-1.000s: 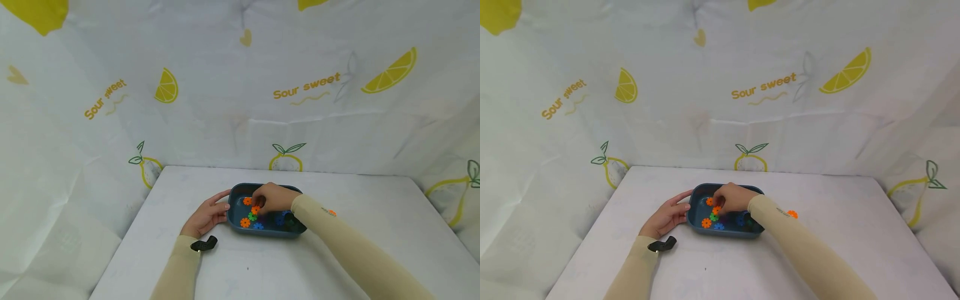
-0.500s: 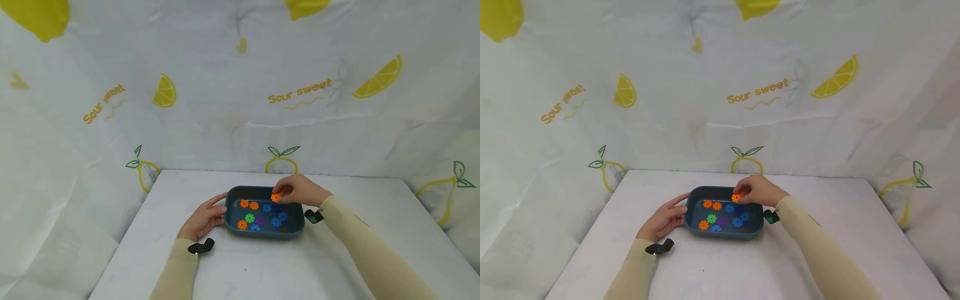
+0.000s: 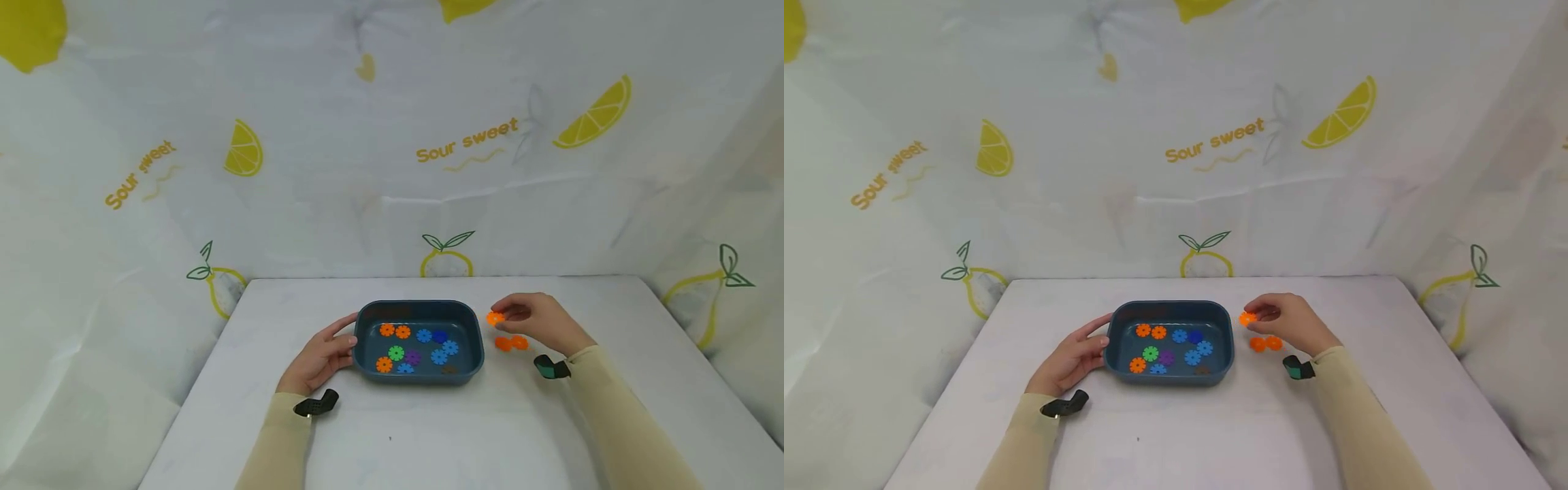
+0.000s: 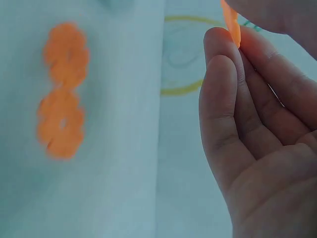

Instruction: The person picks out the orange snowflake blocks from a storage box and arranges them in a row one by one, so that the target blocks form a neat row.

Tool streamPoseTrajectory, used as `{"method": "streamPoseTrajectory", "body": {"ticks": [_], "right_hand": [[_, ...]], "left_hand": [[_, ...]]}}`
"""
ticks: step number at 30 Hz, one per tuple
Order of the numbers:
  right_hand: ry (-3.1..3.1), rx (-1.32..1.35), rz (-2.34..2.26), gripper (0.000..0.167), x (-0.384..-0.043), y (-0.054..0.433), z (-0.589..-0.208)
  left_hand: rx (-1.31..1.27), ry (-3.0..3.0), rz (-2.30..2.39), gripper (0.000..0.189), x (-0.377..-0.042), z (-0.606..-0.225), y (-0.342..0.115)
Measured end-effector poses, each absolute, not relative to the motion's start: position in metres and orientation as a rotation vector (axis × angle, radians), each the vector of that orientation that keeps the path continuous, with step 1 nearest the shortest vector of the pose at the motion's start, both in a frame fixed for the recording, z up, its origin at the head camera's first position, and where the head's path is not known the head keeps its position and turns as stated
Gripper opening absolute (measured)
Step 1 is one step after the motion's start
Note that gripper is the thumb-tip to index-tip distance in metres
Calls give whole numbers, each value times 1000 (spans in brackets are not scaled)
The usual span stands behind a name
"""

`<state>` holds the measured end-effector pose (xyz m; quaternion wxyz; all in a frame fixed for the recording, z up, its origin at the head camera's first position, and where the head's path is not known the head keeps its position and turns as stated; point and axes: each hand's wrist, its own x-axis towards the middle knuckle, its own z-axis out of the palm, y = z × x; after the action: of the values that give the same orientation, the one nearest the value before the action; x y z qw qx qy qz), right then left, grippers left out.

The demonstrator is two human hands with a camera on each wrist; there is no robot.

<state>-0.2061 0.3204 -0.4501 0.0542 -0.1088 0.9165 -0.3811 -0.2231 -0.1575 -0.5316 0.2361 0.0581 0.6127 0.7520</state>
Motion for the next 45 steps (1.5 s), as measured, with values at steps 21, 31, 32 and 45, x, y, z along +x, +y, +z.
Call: {"method": "streamPoseTrajectory", "body": {"ticks": [21, 31, 32, 45], "right_hand": [[2882, -96, -1135, 36, -176, 378, -492], [2858, -97, -1158, 36, -173, 382, -495], [2860, -106, -1155, 36, -173, 382, -495], [2883, -62, -1070, 32, -174, 383, -499]], "left_hand": [[139, 1649, 2070, 64, -222, -525, -156], [106, 1615, 2069, 65, -219, -526, -155], [104, 1611, 2071, 64, -218, -526, -155], [126, 1603, 2088, 65, -218, -525, -154]]}}
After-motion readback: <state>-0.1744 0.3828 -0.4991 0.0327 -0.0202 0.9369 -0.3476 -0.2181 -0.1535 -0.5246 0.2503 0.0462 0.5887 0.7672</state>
